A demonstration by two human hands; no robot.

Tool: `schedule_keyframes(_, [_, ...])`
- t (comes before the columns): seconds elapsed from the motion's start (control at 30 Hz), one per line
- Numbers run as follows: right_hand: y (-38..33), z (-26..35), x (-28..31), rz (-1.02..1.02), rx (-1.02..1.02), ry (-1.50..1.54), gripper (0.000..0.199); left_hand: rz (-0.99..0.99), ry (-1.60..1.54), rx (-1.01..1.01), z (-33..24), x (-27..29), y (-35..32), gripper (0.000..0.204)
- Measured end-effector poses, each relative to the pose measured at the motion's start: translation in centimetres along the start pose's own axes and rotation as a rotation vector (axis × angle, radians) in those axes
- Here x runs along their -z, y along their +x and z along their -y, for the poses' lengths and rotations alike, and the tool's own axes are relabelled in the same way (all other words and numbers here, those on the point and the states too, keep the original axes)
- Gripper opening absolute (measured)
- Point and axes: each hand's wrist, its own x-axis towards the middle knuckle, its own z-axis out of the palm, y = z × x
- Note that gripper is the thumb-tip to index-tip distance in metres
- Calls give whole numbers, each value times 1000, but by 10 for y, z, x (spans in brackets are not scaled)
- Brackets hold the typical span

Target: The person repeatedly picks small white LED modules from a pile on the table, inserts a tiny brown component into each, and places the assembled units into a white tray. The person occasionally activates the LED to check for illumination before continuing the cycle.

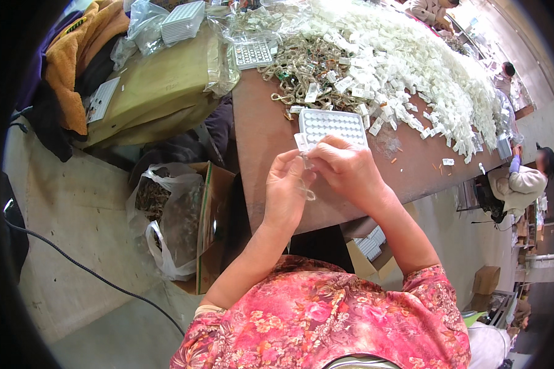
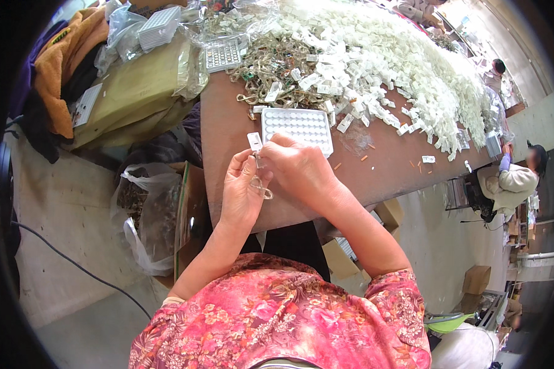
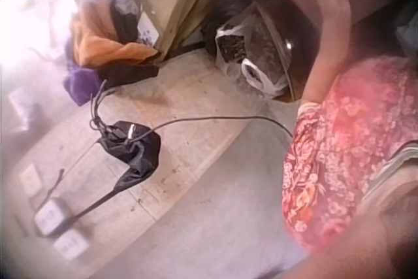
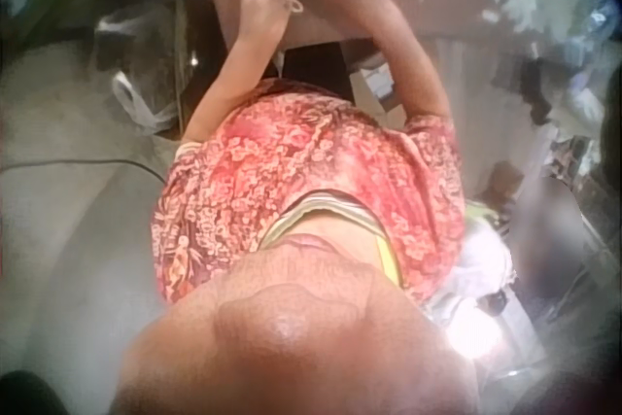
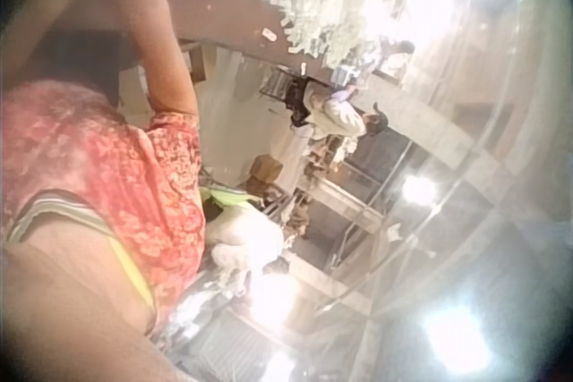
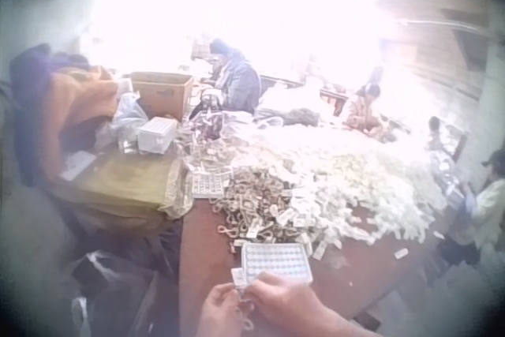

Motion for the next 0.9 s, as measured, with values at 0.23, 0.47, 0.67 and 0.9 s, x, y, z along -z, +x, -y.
schedule_keyframes(0.23, [-8, 10, 5, 101, 17, -168, 15, 25, 44, -5, 0, 0, -2, 16])
schedule_keyframes(0.47, [-4, 6, 9, -46, -32, 52, 15, -2, 70, 49, -6, -5, -4, 15])
schedule_keyframes(0.67, [1, 1, 6, -52, -79, 189, 16, 15, 67, 57, -6, -5, -4, 16])
schedule_keyframes(0.9, [4, -4, 3, -21, -321, 439, 17, 35, 36, 79, -8, -4, -3, 15])
